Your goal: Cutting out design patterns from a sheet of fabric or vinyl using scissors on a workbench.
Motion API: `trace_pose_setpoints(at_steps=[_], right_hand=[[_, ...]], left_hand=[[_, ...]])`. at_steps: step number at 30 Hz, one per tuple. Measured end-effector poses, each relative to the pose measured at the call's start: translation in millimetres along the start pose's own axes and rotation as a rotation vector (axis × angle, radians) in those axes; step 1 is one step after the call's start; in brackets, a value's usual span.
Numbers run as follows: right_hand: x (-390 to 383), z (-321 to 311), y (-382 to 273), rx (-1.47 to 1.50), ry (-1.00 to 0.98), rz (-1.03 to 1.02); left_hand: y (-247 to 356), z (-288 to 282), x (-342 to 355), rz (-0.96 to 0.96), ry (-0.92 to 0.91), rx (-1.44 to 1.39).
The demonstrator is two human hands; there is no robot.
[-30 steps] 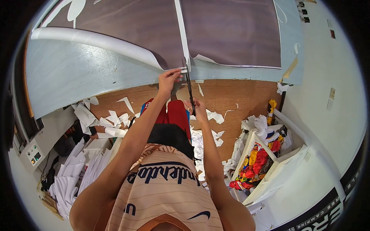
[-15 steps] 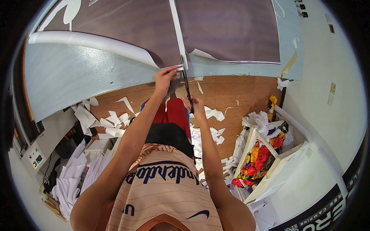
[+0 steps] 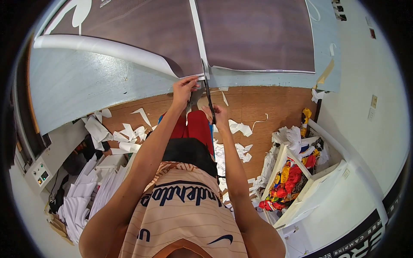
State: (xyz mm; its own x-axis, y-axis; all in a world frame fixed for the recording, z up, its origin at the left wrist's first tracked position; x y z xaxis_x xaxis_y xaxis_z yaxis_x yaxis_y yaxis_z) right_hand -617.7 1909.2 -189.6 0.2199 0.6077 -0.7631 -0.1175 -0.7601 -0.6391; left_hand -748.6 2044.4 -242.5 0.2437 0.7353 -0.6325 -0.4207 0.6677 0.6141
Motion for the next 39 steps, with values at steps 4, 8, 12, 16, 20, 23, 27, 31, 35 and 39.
trace_pose_setpoints(at_steps=[4, 8, 12, 16, 20, 23, 27, 31, 35, 39], right_hand=[[11.8, 2.2, -25.1, -0.03, 0.011, -0.066], [31.0, 0.5, -32.2, -0.01, 0.01, -0.093], [51.3, 3.3, -39.5, 0.063, -0.037, -0.035], [66.4, 7.1, -52.0, -0.073, 0.017, -0.108], [79.9, 17.8, -78.7, -0.052, -0.038, -0.112], [89.1, 18.4, -90.6, -0.068, -0.013, -0.104], [104.5, 20.5, -100.6, -0.049, -0.012, -0.156], [115.7, 30.5, -114.0, -0.076, 0.024, -0.125], [136.0, 25.8, -154.8, -0.09, 0.053, -0.149], [153.4, 29.9, -173.8, -0.09, 0.042, -0.138]], left_hand=[[4.0, 1.4, 2.5, 0.05, -0.007, -0.019], [3.9, 4.7, 2.2, 0.024, 0.004, -0.02], [6.9, 3.9, 0.2, -0.012, -0.002, -0.011], [9.8, 6.0, 1.6, -0.008, 0.007, 0.009], [12.6, -3.1, 7.3, 0.019, -0.02, -0.024], [12.3, -1.7, 5.8, -0.006, -0.028, -0.031], [14.3, 0.5, 0.8, -0.017, -0.014, -0.027], [13.8, -6.6, -1.0, -0.032, 0.01, -0.02], [17.8, 3.9, 11.9, -0.002, -0.016, 0.006], [18.3, 2.2, 15.3, -0.041, -0.017, -0.029]])
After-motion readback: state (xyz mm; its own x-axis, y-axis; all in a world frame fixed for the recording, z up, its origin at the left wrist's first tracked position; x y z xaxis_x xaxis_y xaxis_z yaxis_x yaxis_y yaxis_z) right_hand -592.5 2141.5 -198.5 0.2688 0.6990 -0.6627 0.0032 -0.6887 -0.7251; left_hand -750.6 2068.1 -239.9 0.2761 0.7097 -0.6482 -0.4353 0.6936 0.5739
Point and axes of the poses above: each hand's wrist, its own x-axis towards the middle knuckle, its own z-axis out of the palm, y = z × x, the point moved 3 cm from there along x, towards the middle knuckle, and after that the axes turned 15 degrees about -x, right-handed, at the moved point
